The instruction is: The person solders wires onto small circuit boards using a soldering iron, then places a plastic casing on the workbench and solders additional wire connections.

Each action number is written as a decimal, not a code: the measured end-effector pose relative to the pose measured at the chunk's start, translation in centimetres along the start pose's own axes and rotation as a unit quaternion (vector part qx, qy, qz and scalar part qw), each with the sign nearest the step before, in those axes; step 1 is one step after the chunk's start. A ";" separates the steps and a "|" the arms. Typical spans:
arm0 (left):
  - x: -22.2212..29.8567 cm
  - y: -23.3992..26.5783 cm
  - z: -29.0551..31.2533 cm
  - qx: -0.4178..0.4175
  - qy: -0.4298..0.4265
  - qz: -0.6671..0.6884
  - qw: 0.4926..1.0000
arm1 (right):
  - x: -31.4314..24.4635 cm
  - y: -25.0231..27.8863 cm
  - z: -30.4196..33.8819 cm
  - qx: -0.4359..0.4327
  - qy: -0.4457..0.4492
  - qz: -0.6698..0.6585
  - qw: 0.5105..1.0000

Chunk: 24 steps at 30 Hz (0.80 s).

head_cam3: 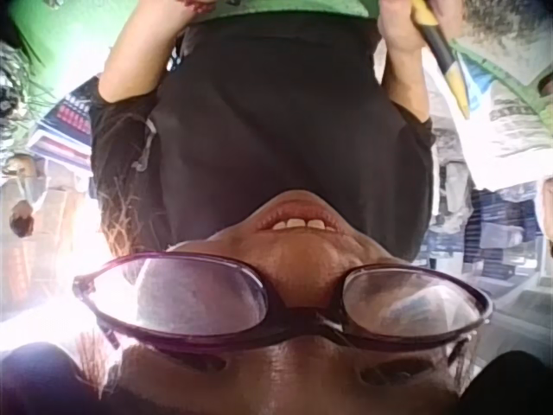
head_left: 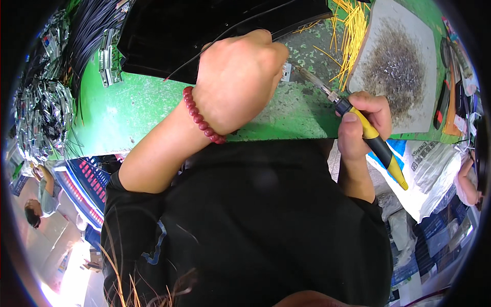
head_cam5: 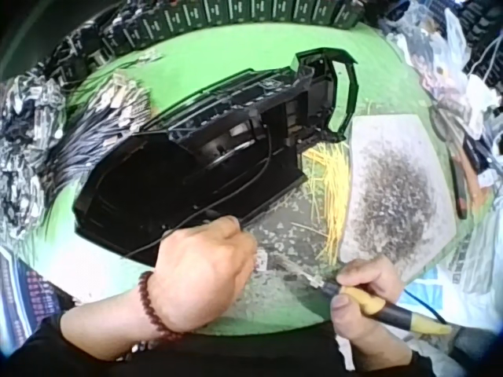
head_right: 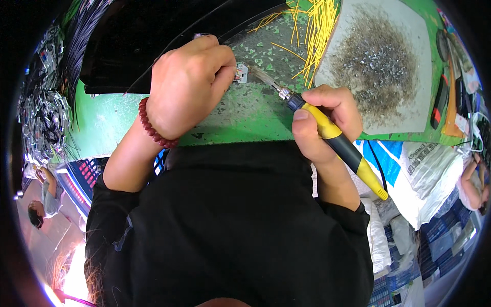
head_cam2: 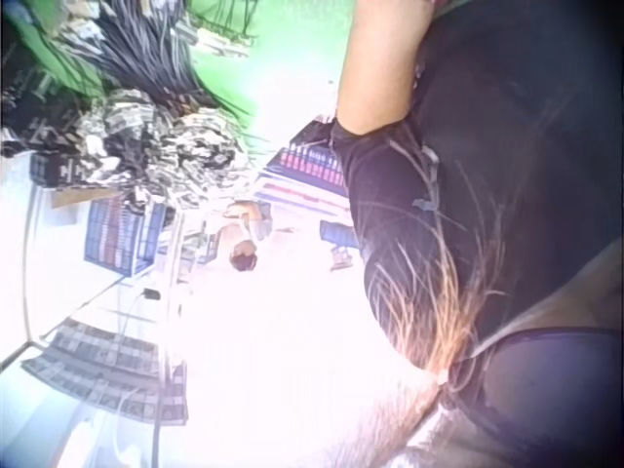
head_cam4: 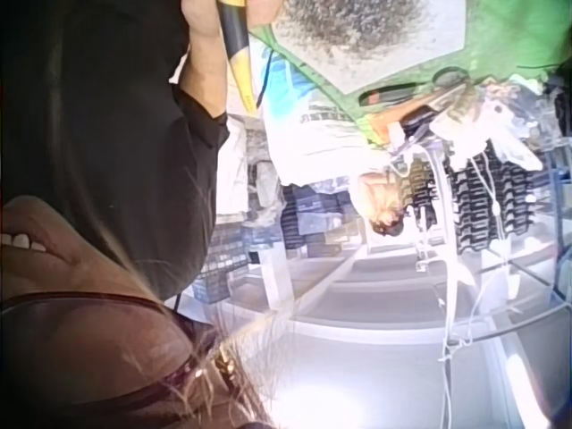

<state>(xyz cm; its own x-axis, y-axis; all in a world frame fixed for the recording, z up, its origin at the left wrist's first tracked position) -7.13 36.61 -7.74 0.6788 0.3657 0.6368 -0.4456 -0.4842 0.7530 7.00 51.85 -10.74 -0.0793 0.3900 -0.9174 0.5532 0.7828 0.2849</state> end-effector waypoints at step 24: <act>-0.4 -0.7 0.4 0.078 -0.032 0.054 0.995 | -0.3 0.0 -0.2 -0.031 0.004 0.074 0.997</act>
<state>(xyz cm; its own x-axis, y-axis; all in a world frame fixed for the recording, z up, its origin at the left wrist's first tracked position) -6.88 36.46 -8.59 0.6702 0.2565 0.6965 -0.4248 -0.6369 0.6433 6.85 51.84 -10.45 -0.0079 0.5073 -0.8617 0.5070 0.7448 0.4338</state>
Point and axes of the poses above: each hand's wrist, its own z-axis away from the middle knuckle, its own y-axis out of the back of the hand, x = y × z, the point moved 5 cm from there along -z, towards the middle knuckle, and after that the axes turned 15 degrees about z, right-handed, at the moved point
